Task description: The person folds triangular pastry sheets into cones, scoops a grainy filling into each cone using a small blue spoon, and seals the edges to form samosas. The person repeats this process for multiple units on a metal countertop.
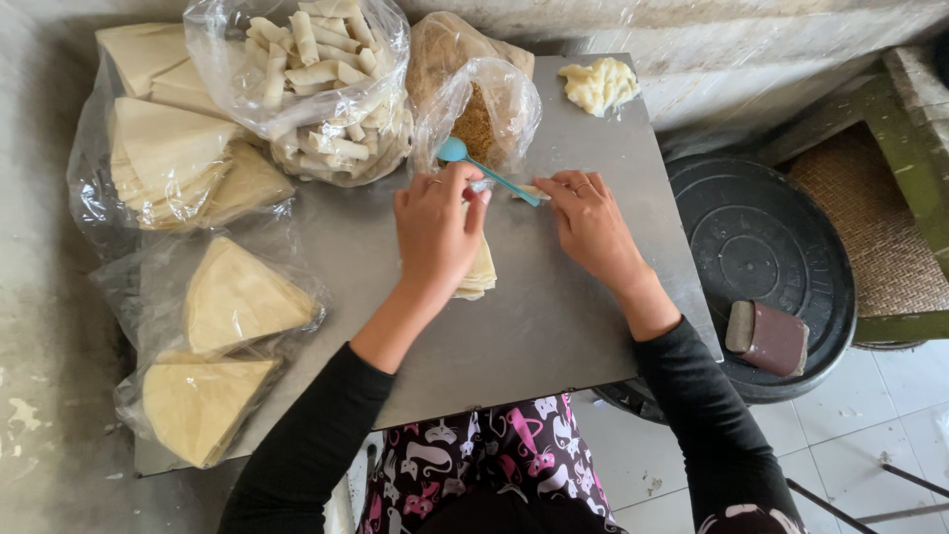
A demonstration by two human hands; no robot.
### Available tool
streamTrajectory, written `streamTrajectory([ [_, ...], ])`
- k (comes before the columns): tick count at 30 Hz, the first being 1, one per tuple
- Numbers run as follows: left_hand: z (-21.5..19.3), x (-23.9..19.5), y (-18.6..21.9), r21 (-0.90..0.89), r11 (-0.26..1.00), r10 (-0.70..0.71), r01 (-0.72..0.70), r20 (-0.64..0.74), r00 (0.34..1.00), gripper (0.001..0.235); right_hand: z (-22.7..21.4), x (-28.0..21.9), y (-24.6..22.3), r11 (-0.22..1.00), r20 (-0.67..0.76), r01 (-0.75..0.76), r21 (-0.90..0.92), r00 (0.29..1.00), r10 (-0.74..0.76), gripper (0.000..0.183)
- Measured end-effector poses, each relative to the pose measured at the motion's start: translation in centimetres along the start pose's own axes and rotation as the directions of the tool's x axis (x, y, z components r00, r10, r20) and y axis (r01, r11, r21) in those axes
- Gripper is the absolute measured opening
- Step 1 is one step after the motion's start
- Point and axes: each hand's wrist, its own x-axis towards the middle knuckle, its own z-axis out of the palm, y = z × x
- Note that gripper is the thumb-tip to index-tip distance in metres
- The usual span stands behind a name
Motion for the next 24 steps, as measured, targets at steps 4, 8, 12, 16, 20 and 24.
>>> streamTrajectory([
  [4,-1.8,1.0,-1.6,0.007,0.999,-0.051,0.050,0.166,0.985,0.017,0.9,0.2,1.0,0.994,-0.048,-0.011,0.104,0.999,0.016,0.037],
  [8,-3.4,1.5,-3.2,0.168,0.975,-0.200,0.146,0.369,0.908,0.029,1.6,-0.1,2.7,0.919,-0.024,-0.217,0.329,0.971,0.238,0.036],
  [12,-3.9,1.2,-4.0,0.191,0.968,-0.234,0.163,0.455,0.859,0.036,1.2,-0.1,3.8,0.753,0.035,-0.370,0.544,0.907,0.420,0.021],
  [16,-4.3,1.0,-4.7,0.120,0.981,-0.196,0.155,0.644,0.740,0.054,-0.7,0.6,1.7,0.711,-0.168,-0.240,0.662,0.876,0.452,0.013],
  [20,-4.3,0.6,-6.0,0.087,0.993,-0.118,0.080,0.762,0.637,0.072,-2.1,4.0,-2.2,0.742,-0.557,0.211,0.636,0.791,0.252,0.010],
  [24,-4.1,0.7,-6.9,-0.019,0.995,-0.051,0.101,0.765,0.641,0.068,-1.0,11.6,-6.6,0.659,-0.613,0.373,0.653,0.771,0.172,0.010],
])
